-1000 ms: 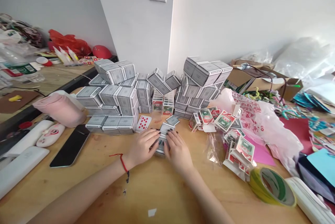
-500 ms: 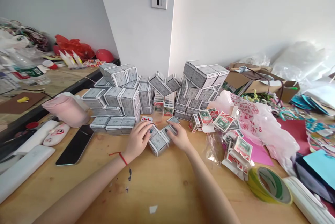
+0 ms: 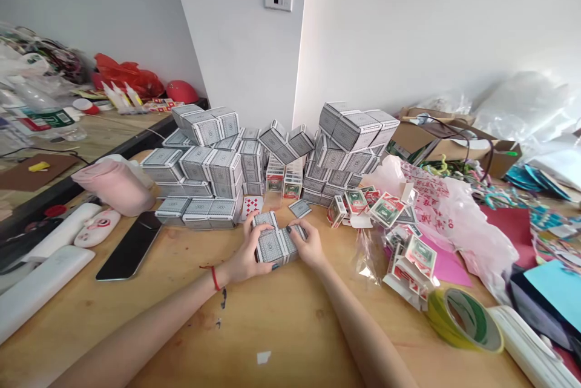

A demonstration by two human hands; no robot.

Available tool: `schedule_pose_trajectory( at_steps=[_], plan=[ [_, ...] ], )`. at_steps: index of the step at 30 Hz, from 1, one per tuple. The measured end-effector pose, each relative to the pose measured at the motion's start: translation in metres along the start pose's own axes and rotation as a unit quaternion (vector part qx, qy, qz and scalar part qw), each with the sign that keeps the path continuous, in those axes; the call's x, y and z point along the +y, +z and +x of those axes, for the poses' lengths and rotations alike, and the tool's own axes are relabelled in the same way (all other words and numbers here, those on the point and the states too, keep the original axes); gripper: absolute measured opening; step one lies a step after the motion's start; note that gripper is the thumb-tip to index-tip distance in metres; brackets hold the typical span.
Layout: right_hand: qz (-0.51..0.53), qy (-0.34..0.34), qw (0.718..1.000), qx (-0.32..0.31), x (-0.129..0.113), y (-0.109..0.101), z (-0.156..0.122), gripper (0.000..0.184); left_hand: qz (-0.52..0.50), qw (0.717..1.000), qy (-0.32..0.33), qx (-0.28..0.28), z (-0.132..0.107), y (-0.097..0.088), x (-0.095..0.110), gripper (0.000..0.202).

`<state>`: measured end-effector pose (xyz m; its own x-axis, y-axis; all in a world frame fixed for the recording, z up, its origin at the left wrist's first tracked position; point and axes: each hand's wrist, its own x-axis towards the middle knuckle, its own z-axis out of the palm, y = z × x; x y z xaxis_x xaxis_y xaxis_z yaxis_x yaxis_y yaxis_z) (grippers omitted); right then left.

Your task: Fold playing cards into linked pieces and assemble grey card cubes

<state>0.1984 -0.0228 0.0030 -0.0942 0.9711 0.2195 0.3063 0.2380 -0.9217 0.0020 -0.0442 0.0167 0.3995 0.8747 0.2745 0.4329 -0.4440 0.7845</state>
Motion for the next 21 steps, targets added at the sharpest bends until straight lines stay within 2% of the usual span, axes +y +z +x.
schedule_pose_trajectory(
  at_steps=[6,10,13,16,19,21],
  plan=[
    [-0.044,-0.042,0.998,-0.020,-0.004,0.004,-0.005,0.025,-0.040,0.998,-0.003,-0.039,0.002,-0.004,-0.004,0.072],
    [-0.093,-0.095,0.991,-0.033,-0.010,0.004,-0.009,0.021,-0.080,0.995,0.010,-0.052,0.003,-0.003,-0.012,0.080],
    [-0.105,-0.110,0.987,-0.045,-0.016,0.001,-0.015,0.022,-0.099,0.992,0.039,-0.074,0.008,-0.008,-0.016,0.094],
    [-0.101,-0.090,0.988,-0.067,-0.022,-0.006,-0.026,0.027,-0.106,0.986,0.050,-0.114,0.014,-0.020,-0.018,0.106],
    [-0.090,-0.050,0.989,-0.102,-0.022,-0.015,-0.036,0.031,-0.123,0.982,0.039,-0.139,0.012,-0.034,-0.019,0.102],
    [-0.086,-0.009,0.995,-0.041,-0.017,-0.021,-0.037,0.037,-0.149,0.982,0.005,-0.116,0.006,-0.039,-0.019,0.084]
  ],
)
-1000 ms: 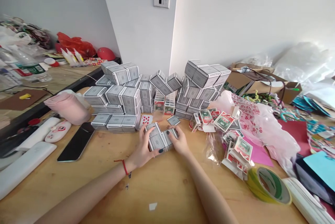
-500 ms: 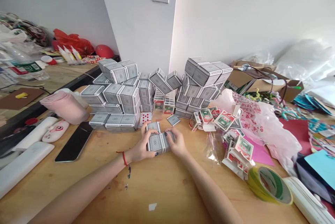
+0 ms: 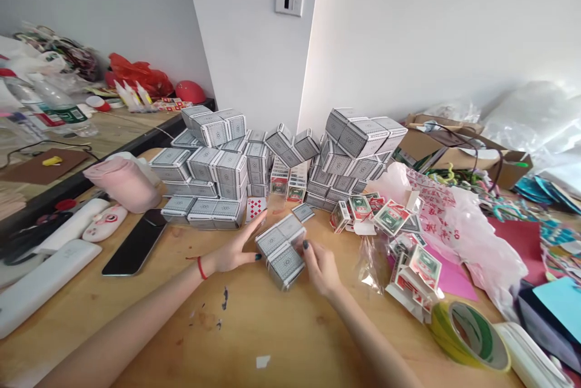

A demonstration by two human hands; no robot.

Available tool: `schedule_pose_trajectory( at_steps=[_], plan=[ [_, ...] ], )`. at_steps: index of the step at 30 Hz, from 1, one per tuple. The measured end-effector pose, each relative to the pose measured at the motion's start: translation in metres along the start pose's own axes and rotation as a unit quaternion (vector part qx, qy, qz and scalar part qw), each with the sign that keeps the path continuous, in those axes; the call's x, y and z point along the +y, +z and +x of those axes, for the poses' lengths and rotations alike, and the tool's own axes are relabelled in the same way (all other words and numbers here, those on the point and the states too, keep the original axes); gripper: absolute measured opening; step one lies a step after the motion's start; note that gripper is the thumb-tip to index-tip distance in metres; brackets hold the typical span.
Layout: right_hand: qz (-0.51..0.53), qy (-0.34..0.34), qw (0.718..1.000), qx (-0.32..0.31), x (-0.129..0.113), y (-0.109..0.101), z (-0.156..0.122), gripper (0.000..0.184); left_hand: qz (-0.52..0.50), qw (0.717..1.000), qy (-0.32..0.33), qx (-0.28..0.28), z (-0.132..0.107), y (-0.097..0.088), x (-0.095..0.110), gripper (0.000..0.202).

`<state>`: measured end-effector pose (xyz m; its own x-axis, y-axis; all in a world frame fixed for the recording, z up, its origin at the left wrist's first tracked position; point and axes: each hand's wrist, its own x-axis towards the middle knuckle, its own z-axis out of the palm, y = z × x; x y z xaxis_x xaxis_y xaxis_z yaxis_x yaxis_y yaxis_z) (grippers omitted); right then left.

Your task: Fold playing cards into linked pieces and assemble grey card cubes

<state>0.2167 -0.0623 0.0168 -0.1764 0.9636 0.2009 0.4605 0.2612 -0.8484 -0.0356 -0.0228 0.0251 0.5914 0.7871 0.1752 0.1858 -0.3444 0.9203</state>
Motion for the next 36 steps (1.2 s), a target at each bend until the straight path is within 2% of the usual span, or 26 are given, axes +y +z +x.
schedule_pose_trajectory(
  at_steps=[2,4,6,8,10,11,13,20,27,31,36],
  plan=[
    [-0.012,0.033,0.995,0.095,0.008,-0.003,0.006,0.034,-0.050,0.997,-0.036,0.055,-0.006,0.004,0.001,0.061],
    [-0.021,0.040,0.980,0.194,0.015,-0.005,0.019,0.028,-0.096,0.985,-0.062,0.125,-0.008,0.014,0.000,0.048],
    [0.005,0.041,0.971,0.234,0.019,-0.004,0.036,0.027,-0.116,0.972,-0.081,0.189,-0.004,0.029,0.000,0.043],
    [0.086,0.037,0.977,0.193,0.019,-0.001,0.052,0.031,-0.143,0.956,-0.108,0.234,0.006,0.046,-0.002,0.046],
    [0.168,0.059,0.979,0.099,0.018,0.004,0.063,0.031,-0.165,0.943,-0.126,0.259,0.017,0.060,-0.004,0.048],
    [0.182,0.076,0.979,0.050,0.017,0.007,0.065,0.030,-0.170,0.941,-0.131,0.262,0.022,0.066,-0.005,0.050],
    [0.191,0.078,0.978,0.012,0.015,0.014,0.067,0.028,-0.169,0.937,-0.129,0.277,0.030,0.072,-0.006,0.052],
    [0.126,0.085,0.988,0.027,0.014,0.024,0.056,0.031,-0.189,0.941,-0.129,0.250,0.035,0.061,-0.002,0.050],
    [0.080,0.062,0.992,0.080,0.017,0.029,0.052,0.027,-0.202,0.950,-0.142,0.191,0.035,0.054,0.002,0.049],
    [0.120,0.070,0.987,0.084,0.015,0.030,0.048,0.028,-0.152,0.964,-0.126,0.176,0.030,0.050,0.003,0.045],
    [0.164,0.063,0.979,0.103,0.011,0.037,0.037,0.030,-0.060,0.983,-0.101,0.139,0.020,0.039,0.003,0.049]
  ],
)
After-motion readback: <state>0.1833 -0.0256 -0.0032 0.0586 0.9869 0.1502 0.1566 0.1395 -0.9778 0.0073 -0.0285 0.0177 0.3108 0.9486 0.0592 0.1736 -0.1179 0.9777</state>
